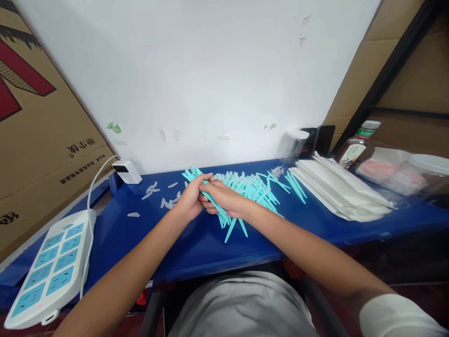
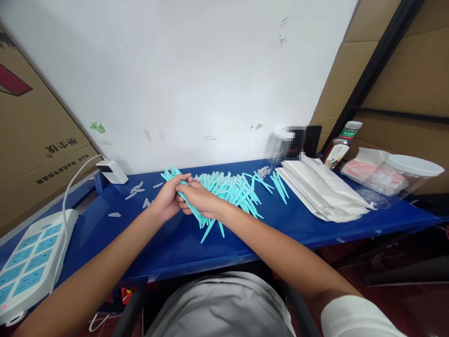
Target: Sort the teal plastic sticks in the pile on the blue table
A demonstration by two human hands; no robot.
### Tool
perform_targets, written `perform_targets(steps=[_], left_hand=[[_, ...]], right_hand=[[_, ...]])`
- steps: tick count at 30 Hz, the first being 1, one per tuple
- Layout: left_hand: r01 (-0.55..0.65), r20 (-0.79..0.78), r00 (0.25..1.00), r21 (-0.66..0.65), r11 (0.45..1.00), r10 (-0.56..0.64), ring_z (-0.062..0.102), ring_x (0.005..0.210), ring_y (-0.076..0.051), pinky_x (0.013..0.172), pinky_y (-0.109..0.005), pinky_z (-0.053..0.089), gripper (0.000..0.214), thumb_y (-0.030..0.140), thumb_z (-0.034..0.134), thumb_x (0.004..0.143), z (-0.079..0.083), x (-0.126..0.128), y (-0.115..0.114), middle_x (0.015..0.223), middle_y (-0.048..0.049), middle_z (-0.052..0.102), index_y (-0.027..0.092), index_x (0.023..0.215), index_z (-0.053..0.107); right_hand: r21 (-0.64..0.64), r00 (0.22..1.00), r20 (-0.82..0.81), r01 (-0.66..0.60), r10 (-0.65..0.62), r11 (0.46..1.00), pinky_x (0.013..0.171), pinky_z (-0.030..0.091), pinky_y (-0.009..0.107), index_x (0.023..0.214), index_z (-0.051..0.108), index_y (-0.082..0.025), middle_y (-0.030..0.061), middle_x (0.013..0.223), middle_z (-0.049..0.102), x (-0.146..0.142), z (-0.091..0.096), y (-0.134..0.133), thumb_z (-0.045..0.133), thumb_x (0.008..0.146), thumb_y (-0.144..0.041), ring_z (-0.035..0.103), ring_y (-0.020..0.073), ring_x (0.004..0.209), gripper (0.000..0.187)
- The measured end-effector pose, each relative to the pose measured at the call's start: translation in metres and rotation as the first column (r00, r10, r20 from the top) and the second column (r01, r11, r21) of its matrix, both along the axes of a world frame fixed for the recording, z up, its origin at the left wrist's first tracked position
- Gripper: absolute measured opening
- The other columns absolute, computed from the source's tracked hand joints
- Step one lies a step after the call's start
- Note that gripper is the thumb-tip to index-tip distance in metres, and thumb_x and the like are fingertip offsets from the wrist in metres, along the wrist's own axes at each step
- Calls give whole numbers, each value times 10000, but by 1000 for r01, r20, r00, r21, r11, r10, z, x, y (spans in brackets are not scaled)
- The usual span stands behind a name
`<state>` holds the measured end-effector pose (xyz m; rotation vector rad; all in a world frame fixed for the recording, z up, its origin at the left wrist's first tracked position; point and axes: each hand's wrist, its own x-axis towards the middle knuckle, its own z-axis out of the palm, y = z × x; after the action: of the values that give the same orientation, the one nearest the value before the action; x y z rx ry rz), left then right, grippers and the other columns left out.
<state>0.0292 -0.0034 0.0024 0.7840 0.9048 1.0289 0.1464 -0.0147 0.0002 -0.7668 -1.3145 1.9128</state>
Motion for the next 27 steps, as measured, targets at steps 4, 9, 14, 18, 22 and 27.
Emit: perform_targets(steps=[4, 9, 14, 18, 22, 27], left_hand=[[-58, -30, 998, -70, 996, 56, 368, 296, -60, 323, -234, 352, 271, 421, 706, 823, 1, -2, 4, 649, 17, 686, 171, 749, 632], [-131, -56, 990, 0, 991, 130, 408, 308, -87, 334, -247, 367, 318, 450, 649, 868, 5, -2, 1, 615, -20, 688, 146, 779, 675], [-323, 28, 944, 263, 909, 328, 641, 534, -157, 396, -228, 400, 350, 425, 691, 840, 9, 0, -3, 707, -52, 713, 182, 622, 565], [-338, 41, 930, 492, 802, 366, 624, 555, -157, 571, -263, 520, 460, 422, 667, 905, 14, 7, -11, 519, -7, 541, 200, 529, 524], [-305, 32, 937, 563, 768, 349, 408, 398, -89, 454, -249, 401, 565, 416, 687, 937, 12, 21, -20, 446, 59, 342, 227, 504, 375], [-235, -51, 947, 561, 794, 316, 342, 392, -76, 409, -231, 326, 513, 380, 768, 889, 2, 27, -23, 461, 87, 329, 229, 603, 371]], right_hand=[[-41, 993, -118, 11, -16, 999, 374, 228, 172, 768, 468, -203, -47, 632, 499, -1, -3, -2, 717, 933, -425, 366, 61, 449, 372], [-118, 979, -191, 53, -76, 992, 385, 303, 188, 837, 555, -191, -17, 681, 571, -3, -6, -9, 632, 962, -621, 436, 80, 463, 454], [-314, 936, -190, 227, -295, 922, 419, 376, 204, 917, 594, -187, -6, 720, 590, -6, -10, -17, 503, 1039, -491, 502, 104, 509, 340], [-478, 901, -207, 247, -382, 843, 433, 373, 206, 839, 547, -186, -1, 672, 553, -10, -15, -17, 433, 1029, -358, 475, 106, 504, 281], [-491, 899, -285, 162, -334, 856, 405, 235, 181, 704, 408, -214, -47, 562, 413, -16, -18, -16, 458, 919, -226, 344, 85, 444, 221], [-511, 883, -282, 193, -375, 838, 407, 191, 186, 654, 292, -219, -70, 533, 312, -18, -18, -17, 477, 800, -169, 268, 76, 422, 241]])
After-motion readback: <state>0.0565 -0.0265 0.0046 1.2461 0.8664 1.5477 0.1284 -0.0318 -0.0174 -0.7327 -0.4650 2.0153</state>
